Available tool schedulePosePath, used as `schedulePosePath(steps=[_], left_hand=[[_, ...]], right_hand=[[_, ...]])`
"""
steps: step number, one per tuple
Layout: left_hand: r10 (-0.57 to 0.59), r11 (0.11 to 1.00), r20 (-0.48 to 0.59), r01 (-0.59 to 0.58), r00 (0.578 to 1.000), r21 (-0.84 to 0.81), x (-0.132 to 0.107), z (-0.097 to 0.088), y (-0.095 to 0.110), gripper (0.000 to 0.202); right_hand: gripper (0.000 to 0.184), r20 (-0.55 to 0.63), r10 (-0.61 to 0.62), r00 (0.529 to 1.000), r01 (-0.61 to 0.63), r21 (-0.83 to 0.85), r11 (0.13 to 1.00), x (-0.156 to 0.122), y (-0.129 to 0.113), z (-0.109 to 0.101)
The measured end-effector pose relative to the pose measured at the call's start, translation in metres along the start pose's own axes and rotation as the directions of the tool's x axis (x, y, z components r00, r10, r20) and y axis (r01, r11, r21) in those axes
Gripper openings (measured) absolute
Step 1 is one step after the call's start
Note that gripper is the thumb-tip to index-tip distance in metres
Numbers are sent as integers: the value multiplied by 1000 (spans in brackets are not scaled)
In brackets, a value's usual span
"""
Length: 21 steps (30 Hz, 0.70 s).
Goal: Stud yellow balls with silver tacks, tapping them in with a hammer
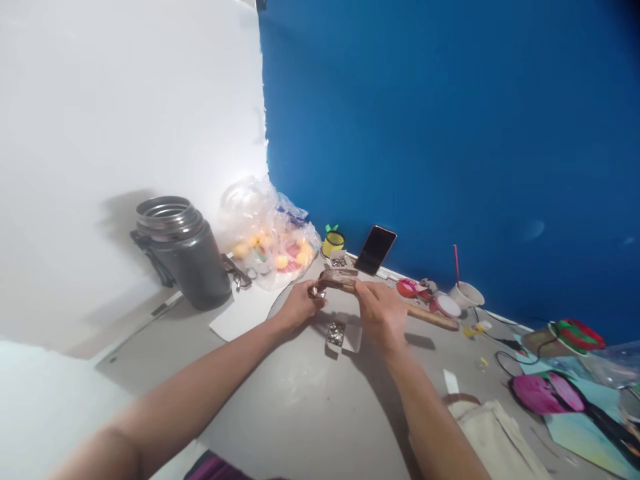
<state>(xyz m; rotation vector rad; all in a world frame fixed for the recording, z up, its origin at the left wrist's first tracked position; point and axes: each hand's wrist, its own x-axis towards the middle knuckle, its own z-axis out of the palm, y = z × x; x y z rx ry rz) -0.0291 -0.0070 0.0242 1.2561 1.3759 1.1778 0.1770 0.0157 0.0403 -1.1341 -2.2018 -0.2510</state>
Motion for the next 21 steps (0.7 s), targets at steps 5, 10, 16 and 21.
schedulePosePath(steps=[5, 10, 16, 21], left_hand=[[-139, 984, 22, 141, 990, -105, 3, 0, -2, 15], [-130, 979, 49, 136, 990, -153, 3, 2, -6, 21], [-97, 979, 55, 105, 994, -173, -1, 4, -2, 43], [-85, 991, 25, 87, 996, -103, -7, 3, 10, 52]], right_hand=[[35, -10, 31, 999, -31, -4, 1000, -2, 2, 5], [38, 10, 105, 994, -105, 12, 994, 0, 9, 5], [44, 233, 352, 906, -383, 100, 918, -2, 32, 11], [35, 502, 372, 781, -475, 91, 875, -11, 34, 27]])
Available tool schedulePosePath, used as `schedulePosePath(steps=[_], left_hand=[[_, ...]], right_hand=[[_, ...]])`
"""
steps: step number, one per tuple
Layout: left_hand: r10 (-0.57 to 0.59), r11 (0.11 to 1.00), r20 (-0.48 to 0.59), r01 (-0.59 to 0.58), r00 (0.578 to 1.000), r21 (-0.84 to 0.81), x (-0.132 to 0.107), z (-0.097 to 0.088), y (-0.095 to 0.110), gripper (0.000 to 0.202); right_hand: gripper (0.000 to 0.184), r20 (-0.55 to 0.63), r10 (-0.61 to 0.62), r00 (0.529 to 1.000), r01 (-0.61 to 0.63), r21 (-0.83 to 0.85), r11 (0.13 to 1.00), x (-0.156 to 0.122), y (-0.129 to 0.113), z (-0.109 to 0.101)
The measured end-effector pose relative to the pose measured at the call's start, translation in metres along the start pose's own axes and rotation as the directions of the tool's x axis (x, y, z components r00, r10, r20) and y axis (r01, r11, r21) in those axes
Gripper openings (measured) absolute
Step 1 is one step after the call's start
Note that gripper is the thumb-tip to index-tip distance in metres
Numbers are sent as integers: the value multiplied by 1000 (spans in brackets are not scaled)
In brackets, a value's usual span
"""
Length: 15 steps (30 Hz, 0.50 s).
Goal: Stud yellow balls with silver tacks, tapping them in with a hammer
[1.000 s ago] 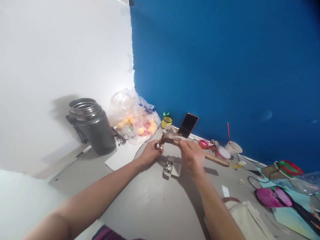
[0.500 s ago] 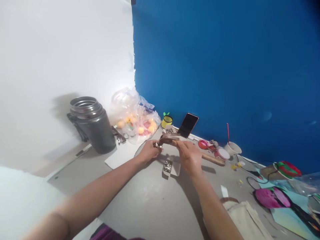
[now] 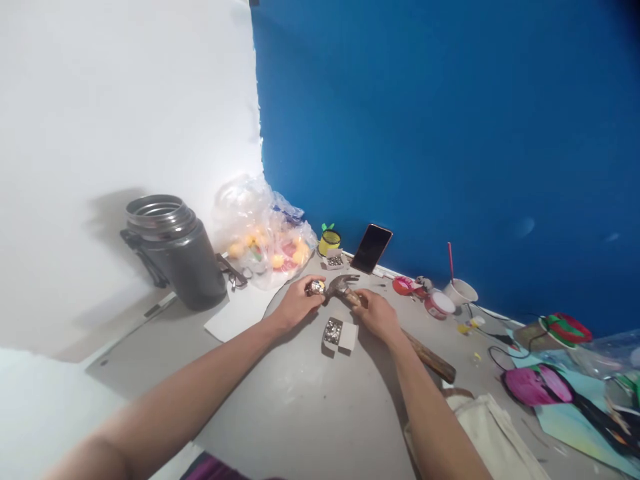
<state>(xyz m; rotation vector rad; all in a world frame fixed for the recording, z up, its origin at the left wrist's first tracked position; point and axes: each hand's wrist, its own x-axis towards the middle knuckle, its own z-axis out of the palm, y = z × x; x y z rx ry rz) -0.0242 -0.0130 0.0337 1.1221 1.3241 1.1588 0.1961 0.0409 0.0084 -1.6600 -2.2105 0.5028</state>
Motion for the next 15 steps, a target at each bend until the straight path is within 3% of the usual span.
schedulePosePath(steps=[3, 7, 11, 15], left_hand=[[19, 1000, -18, -19, 1000, 19, -1, 0, 2, 53], [47, 998, -5, -47, 999, 52, 1, 1, 2, 38], [84, 994, 1, -84, 996, 71, 1, 2, 1, 33], [91, 996, -36, -90, 995, 19, 2, 3, -2, 34]], right_hand=[[33, 21, -72, 997, 73, -76, 994, -3, -6, -1], [24, -65, -97, 993, 82, -195, 977, -13, -32, -23], [19, 223, -84, 971, 147, -286, 947, -30, -66, -42], [22, 320, -135, 938, 267, -415, 870, -39, -85, -30]])
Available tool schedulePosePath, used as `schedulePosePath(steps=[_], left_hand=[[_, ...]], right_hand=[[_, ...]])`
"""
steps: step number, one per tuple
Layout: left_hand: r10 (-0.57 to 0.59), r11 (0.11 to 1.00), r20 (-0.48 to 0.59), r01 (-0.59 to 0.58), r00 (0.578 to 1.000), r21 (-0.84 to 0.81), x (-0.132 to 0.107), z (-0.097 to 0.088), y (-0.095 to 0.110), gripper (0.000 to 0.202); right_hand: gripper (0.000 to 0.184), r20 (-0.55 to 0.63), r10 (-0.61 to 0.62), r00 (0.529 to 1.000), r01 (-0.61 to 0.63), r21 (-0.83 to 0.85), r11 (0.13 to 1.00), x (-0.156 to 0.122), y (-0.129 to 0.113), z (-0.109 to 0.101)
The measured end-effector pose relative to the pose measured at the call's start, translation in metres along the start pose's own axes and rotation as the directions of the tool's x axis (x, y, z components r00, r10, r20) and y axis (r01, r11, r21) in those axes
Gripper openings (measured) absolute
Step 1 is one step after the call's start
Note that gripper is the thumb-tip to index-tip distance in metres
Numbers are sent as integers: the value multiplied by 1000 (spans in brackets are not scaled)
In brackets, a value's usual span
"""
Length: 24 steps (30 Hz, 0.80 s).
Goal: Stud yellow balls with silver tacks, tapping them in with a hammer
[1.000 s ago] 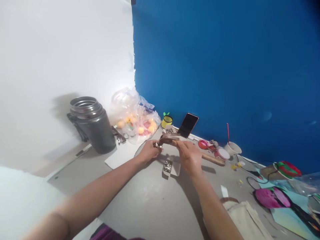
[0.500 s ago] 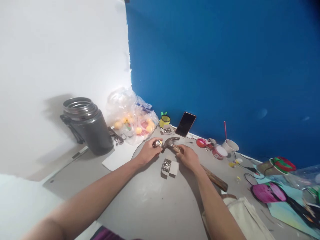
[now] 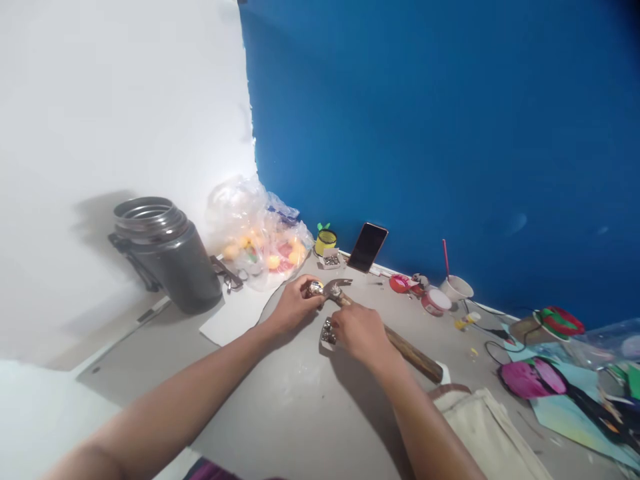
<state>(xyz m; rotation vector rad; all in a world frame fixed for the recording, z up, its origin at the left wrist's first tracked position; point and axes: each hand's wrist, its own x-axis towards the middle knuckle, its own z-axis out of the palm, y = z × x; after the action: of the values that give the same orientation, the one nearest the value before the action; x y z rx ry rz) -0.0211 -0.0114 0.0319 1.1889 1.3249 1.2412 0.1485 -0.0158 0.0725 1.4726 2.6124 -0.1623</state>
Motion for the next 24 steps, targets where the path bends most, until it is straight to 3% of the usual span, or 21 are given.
schedulePosePath(steps=[8, 19, 24], left_hand=[[32, 999, -65, -29, 997, 44, 0, 0, -4, 33], [63, 997, -61, -60, 996, 48, 1, -1, -8, 32], [69, 997, -62, -67, 996, 38, -1, 0, -5, 32]], right_hand=[[24, 10, -86, 996, 86, -46, 995, 11, -8, 25], [25, 40, -110, 993, 108, 56, 993, 7, -8, 18], [26, 2, -133, 991, 132, 112, 985, 9, -1, 21]])
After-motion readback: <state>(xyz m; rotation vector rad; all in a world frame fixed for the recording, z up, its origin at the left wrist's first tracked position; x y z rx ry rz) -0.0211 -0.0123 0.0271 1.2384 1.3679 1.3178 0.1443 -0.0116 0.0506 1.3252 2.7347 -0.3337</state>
